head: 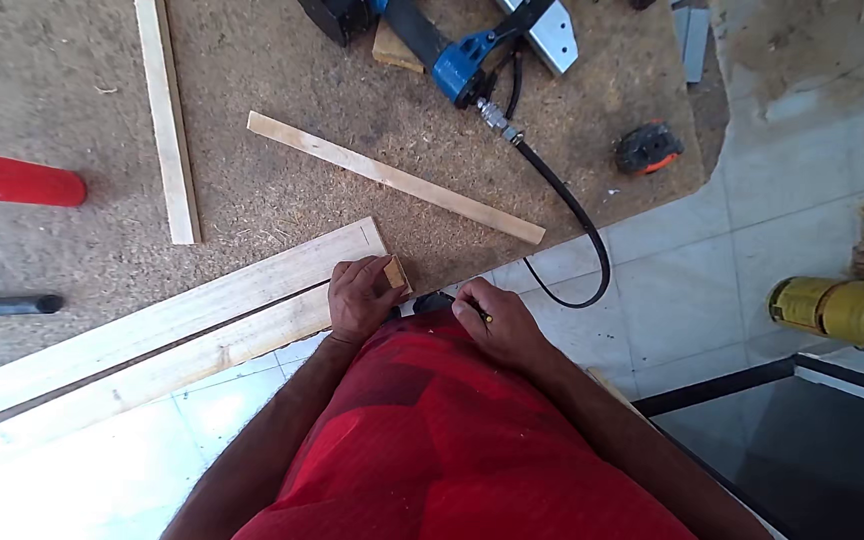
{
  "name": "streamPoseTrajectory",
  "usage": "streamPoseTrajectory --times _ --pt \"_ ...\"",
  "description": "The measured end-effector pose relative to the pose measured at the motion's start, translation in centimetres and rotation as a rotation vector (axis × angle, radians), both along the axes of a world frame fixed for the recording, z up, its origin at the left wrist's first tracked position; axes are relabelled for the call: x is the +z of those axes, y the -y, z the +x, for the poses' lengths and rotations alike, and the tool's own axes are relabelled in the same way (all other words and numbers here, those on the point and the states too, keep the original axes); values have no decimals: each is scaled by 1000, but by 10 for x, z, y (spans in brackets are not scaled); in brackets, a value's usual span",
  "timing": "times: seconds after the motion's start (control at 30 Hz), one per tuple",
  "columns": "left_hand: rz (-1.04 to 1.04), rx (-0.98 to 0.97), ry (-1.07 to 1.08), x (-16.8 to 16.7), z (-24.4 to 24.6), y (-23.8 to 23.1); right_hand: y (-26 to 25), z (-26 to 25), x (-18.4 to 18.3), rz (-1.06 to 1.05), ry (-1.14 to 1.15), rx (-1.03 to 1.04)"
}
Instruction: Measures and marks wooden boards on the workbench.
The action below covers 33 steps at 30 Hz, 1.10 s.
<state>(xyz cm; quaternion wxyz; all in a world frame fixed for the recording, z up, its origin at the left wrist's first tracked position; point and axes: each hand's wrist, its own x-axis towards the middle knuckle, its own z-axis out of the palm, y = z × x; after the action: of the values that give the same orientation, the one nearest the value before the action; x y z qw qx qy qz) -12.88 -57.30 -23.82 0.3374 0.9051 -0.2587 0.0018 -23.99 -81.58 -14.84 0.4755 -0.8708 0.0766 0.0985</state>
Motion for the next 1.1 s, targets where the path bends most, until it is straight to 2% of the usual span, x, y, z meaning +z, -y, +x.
streamPoseTrajectory --times 0.3,0.4,0.5,0.6,0.77,0.97,1.1 --pt "27 40 -71 2 2 1 -19 26 30 34 144 28" --pt "11 51 -71 6 2 2 -40 45 35 -72 262 178" --pt "-12 55 -61 7 2 1 -65 60 28 -278 327 370" --pt "-47 62 -83 8 1 0 -86 71 24 -490 225 512" --pt "-69 61 -86 5 1 -3 -110 77 20 -655 131 521" --pt "-47 48 -88 4 2 -3 -118 79 31 -661 -50 594" --pt "-67 47 -98 1 2 -3 -122 84 27 -682 27 494"
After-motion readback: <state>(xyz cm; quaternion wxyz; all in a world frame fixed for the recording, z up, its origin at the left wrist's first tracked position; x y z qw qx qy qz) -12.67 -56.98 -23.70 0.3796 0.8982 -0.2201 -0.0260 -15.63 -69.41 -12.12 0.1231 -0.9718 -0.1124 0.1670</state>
